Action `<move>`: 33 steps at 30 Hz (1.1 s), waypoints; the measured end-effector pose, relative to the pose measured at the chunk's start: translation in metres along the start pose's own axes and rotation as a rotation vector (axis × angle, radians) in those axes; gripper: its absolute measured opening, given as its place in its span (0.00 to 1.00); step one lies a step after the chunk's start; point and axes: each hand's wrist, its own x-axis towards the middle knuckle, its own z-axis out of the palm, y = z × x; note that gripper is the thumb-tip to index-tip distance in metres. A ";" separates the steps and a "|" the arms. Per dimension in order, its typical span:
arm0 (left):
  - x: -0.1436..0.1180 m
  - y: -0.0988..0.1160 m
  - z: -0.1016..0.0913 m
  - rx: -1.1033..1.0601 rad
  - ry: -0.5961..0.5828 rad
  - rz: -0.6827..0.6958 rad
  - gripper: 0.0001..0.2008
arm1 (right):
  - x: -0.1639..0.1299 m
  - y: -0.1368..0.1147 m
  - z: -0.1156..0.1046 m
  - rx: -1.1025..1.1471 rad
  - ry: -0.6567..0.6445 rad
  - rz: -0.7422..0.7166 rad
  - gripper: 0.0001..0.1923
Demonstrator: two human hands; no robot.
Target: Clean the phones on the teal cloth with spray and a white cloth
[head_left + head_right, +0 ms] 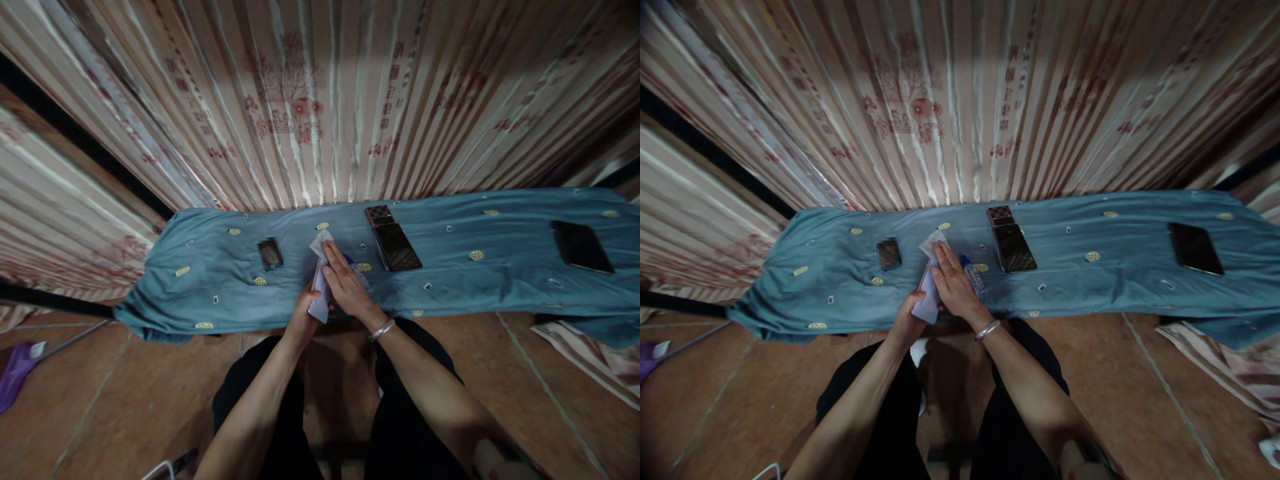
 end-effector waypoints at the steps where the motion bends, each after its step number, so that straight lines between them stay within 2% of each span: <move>1: 0.000 0.000 -0.001 0.003 0.001 0.000 0.24 | 0.000 0.001 0.000 0.014 -0.001 0.018 0.29; 9: 0.000 0.001 -0.001 -0.031 0.013 -0.006 0.24 | 0.000 0.009 0.001 0.061 0.010 0.118 0.31; 15: 0.000 0.008 0.000 -0.168 0.105 -0.075 0.24 | -0.003 0.008 0.005 0.003 0.021 0.133 0.31; 23: -0.002 0.015 0.003 -0.242 0.107 -0.121 0.16 | 0.003 0.017 -0.001 -0.070 0.151 0.013 0.22; 27: -0.004 0.015 0.002 -0.245 0.092 -0.146 0.19 | 0.005 0.020 -0.002 -0.112 0.199 -0.006 0.22; 29: -0.004 0.014 0.000 -0.256 0.113 -0.155 0.20 | 0.003 0.018 0.000 -0.125 0.202 -0.030 0.23; 33: 0.001 0.015 -0.001 -0.283 0.168 -0.131 0.16 | -0.007 0.006 0.007 -0.163 0.148 -0.087 0.23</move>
